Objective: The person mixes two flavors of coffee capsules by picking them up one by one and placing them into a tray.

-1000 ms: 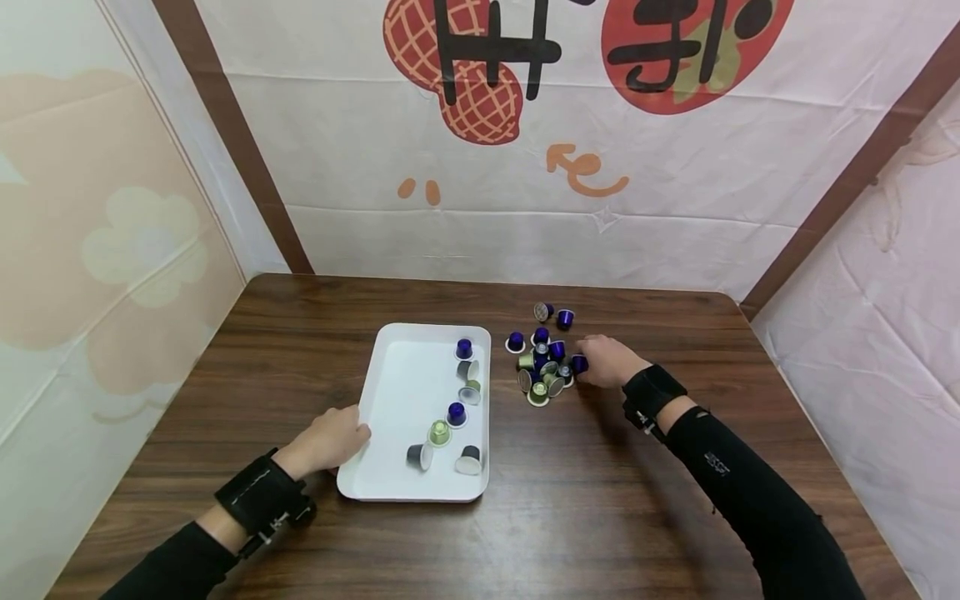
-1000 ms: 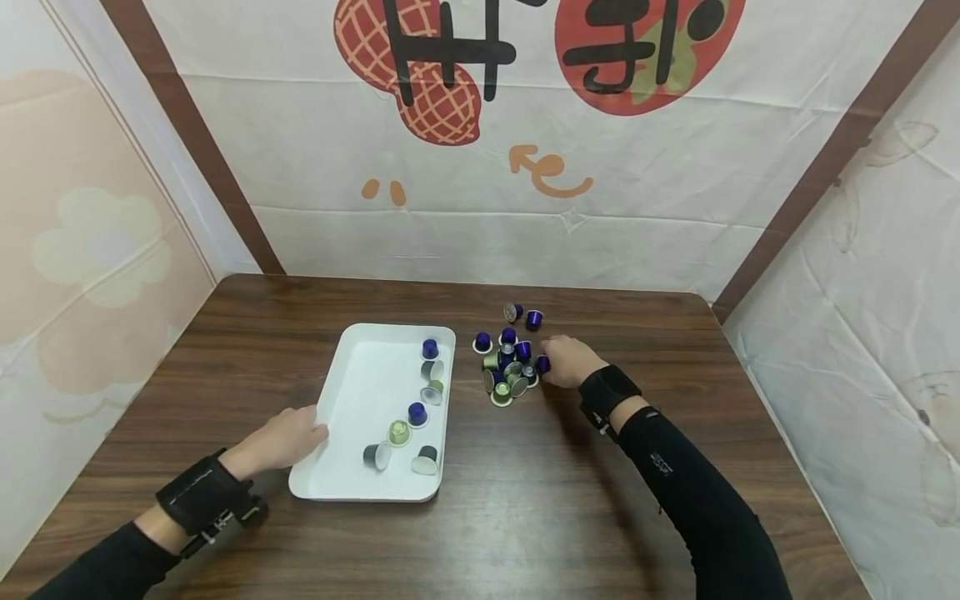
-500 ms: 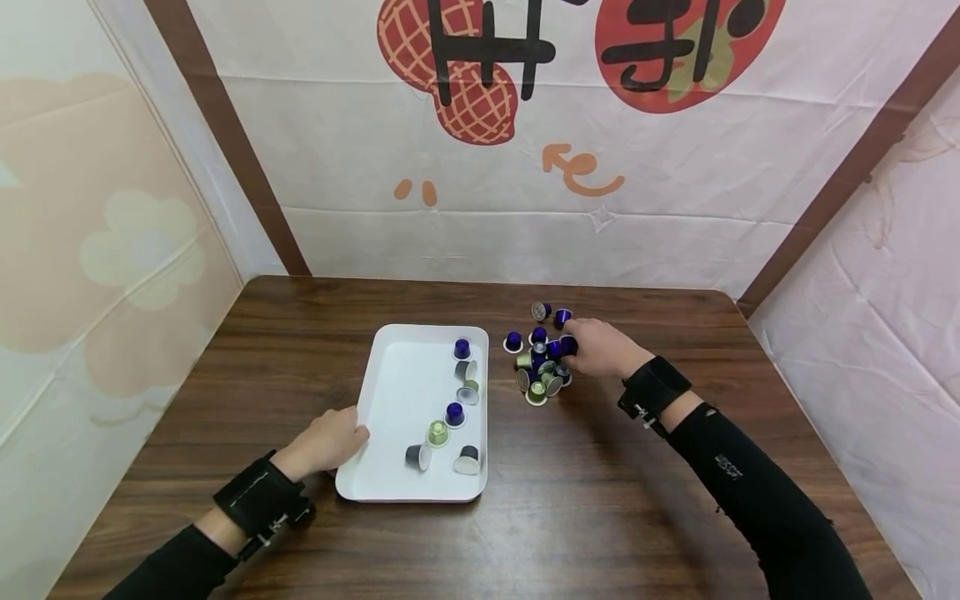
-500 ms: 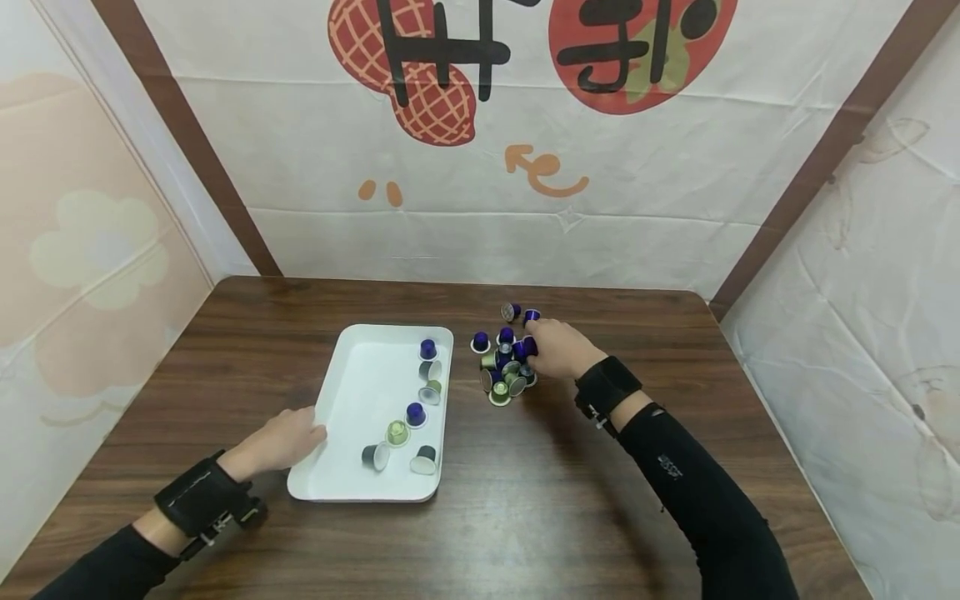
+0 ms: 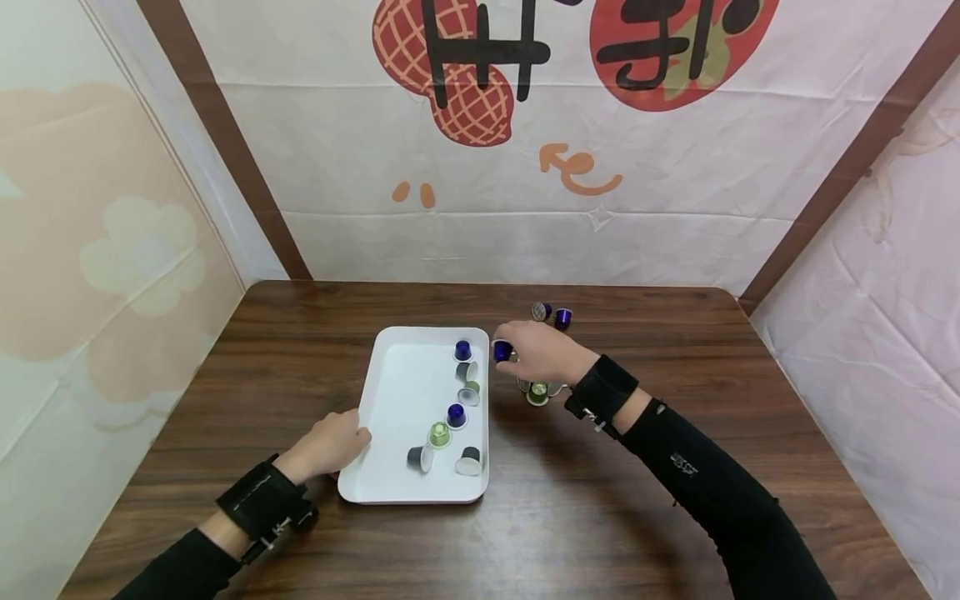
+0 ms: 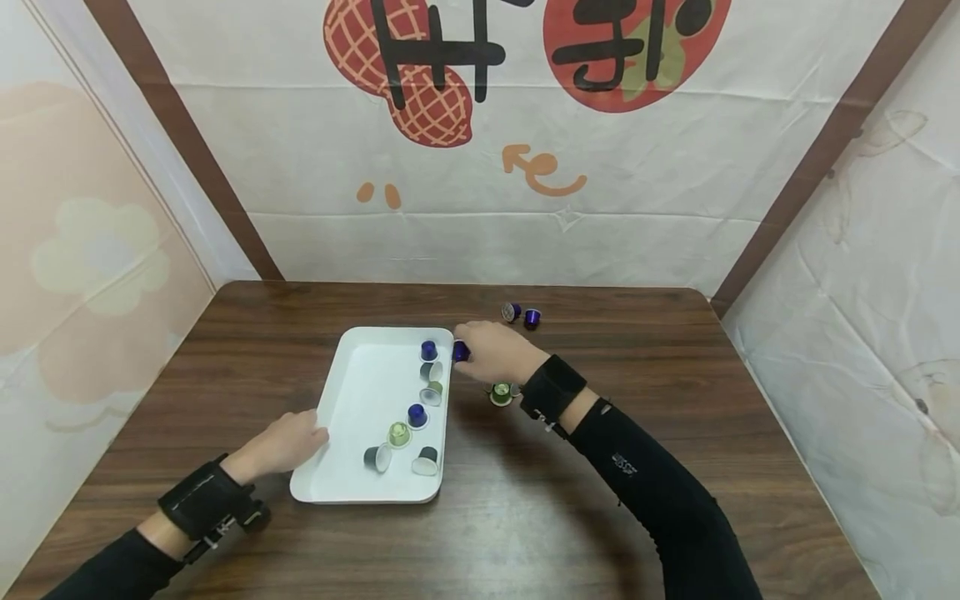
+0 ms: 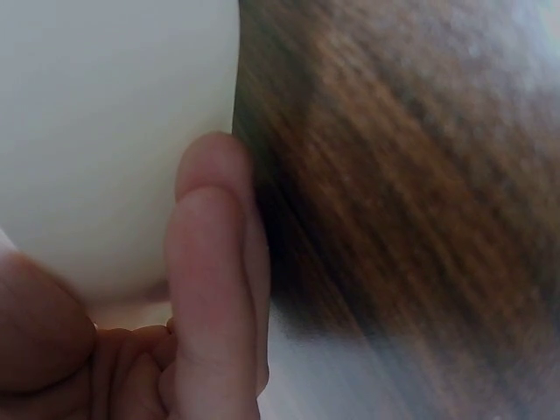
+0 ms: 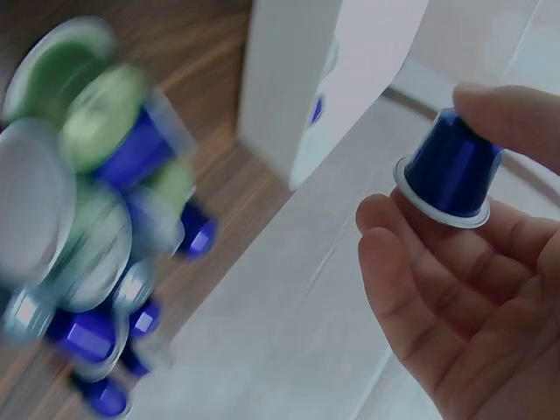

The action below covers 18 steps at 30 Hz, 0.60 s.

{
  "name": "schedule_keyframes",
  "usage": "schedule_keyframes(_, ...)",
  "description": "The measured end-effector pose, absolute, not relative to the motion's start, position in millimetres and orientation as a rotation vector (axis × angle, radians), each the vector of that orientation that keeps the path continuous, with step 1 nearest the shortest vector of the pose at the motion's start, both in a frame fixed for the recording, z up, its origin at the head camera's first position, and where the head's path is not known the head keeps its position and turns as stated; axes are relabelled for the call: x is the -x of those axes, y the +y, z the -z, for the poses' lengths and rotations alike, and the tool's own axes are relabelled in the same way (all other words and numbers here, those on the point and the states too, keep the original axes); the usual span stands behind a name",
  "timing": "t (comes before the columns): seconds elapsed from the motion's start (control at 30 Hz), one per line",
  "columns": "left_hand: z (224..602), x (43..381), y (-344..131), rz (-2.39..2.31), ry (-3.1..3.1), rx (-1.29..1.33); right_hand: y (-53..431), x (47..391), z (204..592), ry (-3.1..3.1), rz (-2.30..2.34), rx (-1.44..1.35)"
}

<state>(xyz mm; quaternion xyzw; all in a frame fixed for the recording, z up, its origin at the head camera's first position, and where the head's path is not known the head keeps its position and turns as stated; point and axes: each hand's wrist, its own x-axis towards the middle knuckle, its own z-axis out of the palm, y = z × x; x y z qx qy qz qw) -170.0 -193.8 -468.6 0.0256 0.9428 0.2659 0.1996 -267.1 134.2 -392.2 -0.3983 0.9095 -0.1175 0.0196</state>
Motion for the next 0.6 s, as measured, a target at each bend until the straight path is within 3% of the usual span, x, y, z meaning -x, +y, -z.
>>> schedule_keyframes(0.6,468,170,-195,-0.726,2.633,-0.062,59,254,416,2.679,0.184,1.286)
